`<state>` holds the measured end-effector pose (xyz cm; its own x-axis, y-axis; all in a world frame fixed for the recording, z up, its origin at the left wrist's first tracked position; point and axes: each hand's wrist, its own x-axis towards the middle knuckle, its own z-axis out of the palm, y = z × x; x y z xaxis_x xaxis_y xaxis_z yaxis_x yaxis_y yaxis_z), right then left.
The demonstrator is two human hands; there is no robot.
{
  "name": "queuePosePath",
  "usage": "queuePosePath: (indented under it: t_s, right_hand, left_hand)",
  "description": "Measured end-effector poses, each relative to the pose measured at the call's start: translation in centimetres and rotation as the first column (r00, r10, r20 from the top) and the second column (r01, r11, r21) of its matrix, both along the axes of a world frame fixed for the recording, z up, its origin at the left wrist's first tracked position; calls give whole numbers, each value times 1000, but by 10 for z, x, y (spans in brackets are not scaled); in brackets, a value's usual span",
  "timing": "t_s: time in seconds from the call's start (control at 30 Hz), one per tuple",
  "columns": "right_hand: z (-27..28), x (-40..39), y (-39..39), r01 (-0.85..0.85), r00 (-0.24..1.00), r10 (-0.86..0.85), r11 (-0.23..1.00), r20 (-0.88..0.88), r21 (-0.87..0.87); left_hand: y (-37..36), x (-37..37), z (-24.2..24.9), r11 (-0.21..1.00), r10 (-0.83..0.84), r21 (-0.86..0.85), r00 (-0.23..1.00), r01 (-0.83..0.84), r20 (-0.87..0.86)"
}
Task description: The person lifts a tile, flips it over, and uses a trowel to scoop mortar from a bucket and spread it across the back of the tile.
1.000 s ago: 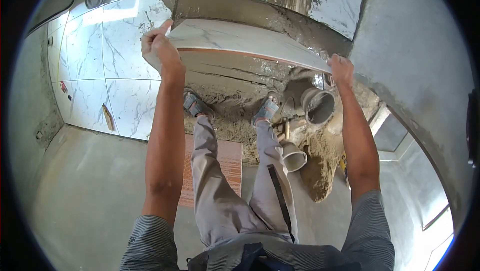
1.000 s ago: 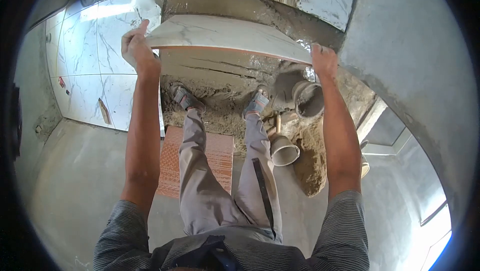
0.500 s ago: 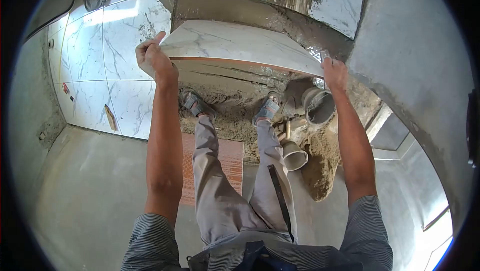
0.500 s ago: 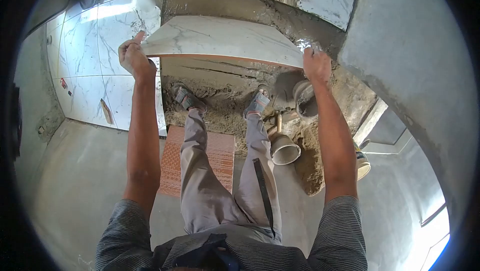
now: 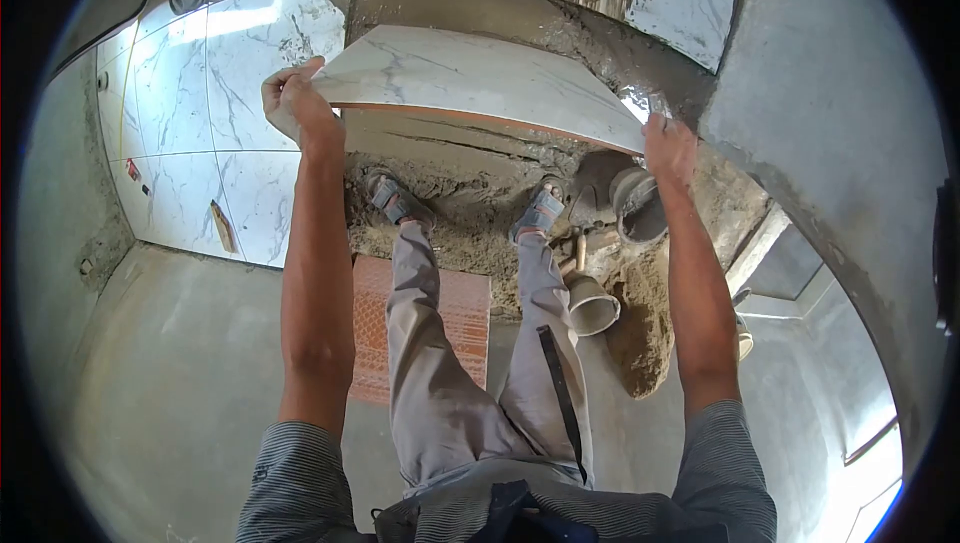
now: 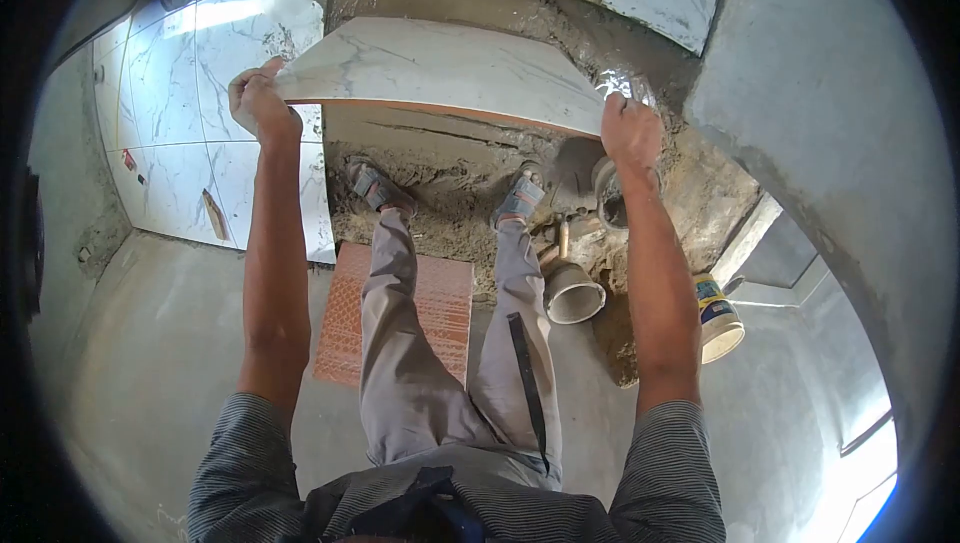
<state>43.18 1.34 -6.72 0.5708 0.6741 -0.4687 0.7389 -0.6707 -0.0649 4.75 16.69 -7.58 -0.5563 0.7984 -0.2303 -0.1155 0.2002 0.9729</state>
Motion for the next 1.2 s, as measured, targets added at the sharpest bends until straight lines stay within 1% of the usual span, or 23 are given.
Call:
queuePosePath:
  t_s: [0.1,0.17,0.2,0.27,0.3,0.37,0.4,0.47,0.53,0.57,0.63,0.7,0.73,0.8,0.83,0.9,0.93,1.0,1.03,1.07,1.1,1.17,1.2]
  right_hand:
    - [-11,14,3,-24,999,24,1000,-35,-1]
    - [-13,25,12,-158,985,160,987,-71,42]
    - [-10,21,8,-159,985,161,987,-70,35]
    - [-7,8,9,25,1000,-25,1000,6,15]
    - [-6,8,10,28,1000,-28,1000,6,13]
    - [-4,10,12,-13,999,15,998,-49,53]
    - [-5,11,14,-12,999,15,998,-48,55]
    - [-5,15,13,-18,995,31,992,-98,126]
    - [-4,9,13,-7,998,15,994,-66,113]
    - [-3,7,10,-1,999,4,996,-40,87]
    - [-6,15,13,-32,997,39,995,-69,100]
    - [-3,15,6,-58,993,68,993,-97,103]
    - [-2,13,8,-28,997,36,994,-70,104]
    - [-7,13,11,7,999,-2,994,-41,111]
    - [-10,16,5,-12,999,17,994,-50,107]
    - [-18,22,16,-37,997,44,992,-61,118]
    - [-17,24,19,-51,996,60,991,-71,126]
    - [-13,25,17,-69,994,80,987,-74,147]
    - [-15,21,17,-24,998,32,989,-57,144]
    - [-16,18,11,24,999,-19,992,-45,121]
    - [-15,19,7,23,999,-18,994,-44,110]
    - [-19,22,6,-94,994,99,989,-41,113]
    - [-19,21,3,-92,994,97,990,-46,102]
  left_hand:
    - [1,-4,-5,1000,-25,-16,999,24,-49]
    - [7,-1,-5,1000,-14,-5,999,14,-47]
    - [6,1,-5,1000,-13,-9,999,12,-47]
    - [9,-6,-14,1000,-29,5,999,30,-42]
    - [7,-8,-14,999,-46,5,998,46,-42]
    - [-4,-13,-14,997,-74,3,995,74,-61]
    - [-6,-12,-13,995,-98,8,992,99,-77]
    - [-2,-11,-15,996,-87,6,994,88,-70]
    - [7,-7,-15,996,-88,22,994,89,-61]
    - [5,-7,-15,997,-81,10,993,82,-84]
    - [2,-12,-17,997,-71,-6,991,71,-112]
    - [0,-13,-16,991,-135,-1,982,137,-135]
    - [5,-9,-15,991,-131,10,983,134,-132]
    - [10,-3,-14,999,-39,33,999,39,-28]
    - [3,-6,-15,999,-38,17,999,39,-25]
    - [0,-14,-19,995,-101,-7,992,100,-74]
    - [-2,-13,-18,994,-107,-22,991,106,-74]
    - [10,-7,-16,993,-104,45,989,110,-106]
    - [18,-6,-18,992,-101,66,989,108,-104]
    - [16,-8,-20,995,-90,39,992,94,-89]
    - [11,-9,-18,997,-78,2,994,79,-74]
    - [3,-9,-16,996,-89,6,993,90,-81]
    - [-4,-10,-13,994,-107,1,990,107,-90]
